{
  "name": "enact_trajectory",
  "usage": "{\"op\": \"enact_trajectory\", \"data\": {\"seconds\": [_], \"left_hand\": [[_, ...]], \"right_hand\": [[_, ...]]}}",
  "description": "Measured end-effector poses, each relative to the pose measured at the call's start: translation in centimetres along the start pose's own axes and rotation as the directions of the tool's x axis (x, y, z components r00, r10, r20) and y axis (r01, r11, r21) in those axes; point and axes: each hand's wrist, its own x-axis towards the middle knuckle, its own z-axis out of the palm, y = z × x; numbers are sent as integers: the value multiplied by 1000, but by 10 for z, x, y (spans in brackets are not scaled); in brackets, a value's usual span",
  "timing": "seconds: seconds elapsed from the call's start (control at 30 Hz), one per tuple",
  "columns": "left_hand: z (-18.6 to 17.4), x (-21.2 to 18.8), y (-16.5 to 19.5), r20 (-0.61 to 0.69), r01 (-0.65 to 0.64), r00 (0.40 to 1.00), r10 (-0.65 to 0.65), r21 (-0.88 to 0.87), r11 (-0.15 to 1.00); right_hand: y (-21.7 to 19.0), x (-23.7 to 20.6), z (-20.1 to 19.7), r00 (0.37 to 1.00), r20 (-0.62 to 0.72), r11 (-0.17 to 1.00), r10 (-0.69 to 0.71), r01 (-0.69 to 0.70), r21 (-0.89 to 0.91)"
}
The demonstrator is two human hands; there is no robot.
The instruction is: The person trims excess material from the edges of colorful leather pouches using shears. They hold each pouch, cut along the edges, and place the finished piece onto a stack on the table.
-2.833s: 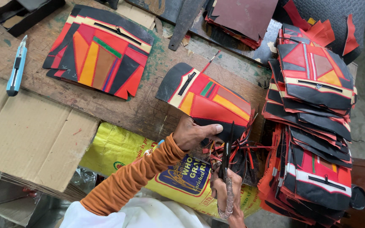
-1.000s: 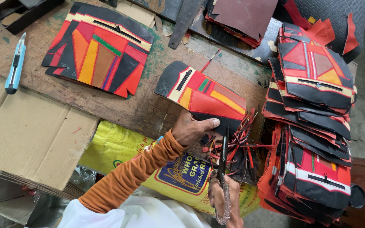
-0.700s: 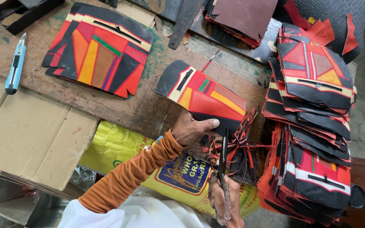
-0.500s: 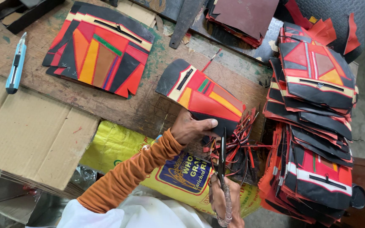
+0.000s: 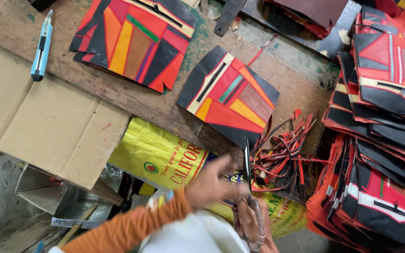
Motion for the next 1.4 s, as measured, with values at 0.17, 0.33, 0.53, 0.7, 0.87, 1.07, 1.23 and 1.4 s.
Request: {"op": "enact_trajectory", "data": {"seconds": [0.17, 0.33, 0.53, 0.7, 0.87, 1.07, 1.23, 1.4], "left_hand": [[51, -56, -16, 23, -24, 999, 23, 33, 999], [58, -51, -11, -61, 158, 987, -150, 166, 973], [64, -45, -4, -148, 189, 975, -165, 173, 967], [42, -38, -11, 6, 163, 986, -166, 142, 976], [-5, 19, -17, -285, -5, 947, -149, -476, 879], [-22, 82, 1, -437, -327, 883, 173, -307, 893], [-57, 103, 23, -219, -49, 976, -17, -295, 954], [-68, 113, 23, -155, 121, 973, -170, -285, 951]], "right_hand": [[-8, 6, 7, 998, -53, 998, -25, 21, -62], [-10, 15, 4, 991, -86, 972, -106, 85, -221], [-4, 21, -1, 950, 8, 921, -311, 303, -243], [-9, 15, -5, 974, 30, 916, -226, 223, -333], [-13, 3, -8, 1000, 13, 1000, -14, 13, 22], [0, -20, -28, 986, 168, 977, 15, -50, 207], [15, -39, -39, 997, 28, 998, 66, -66, 21], [12, -29, -26, 997, 74, 1000, 13, -13, 4]]}}
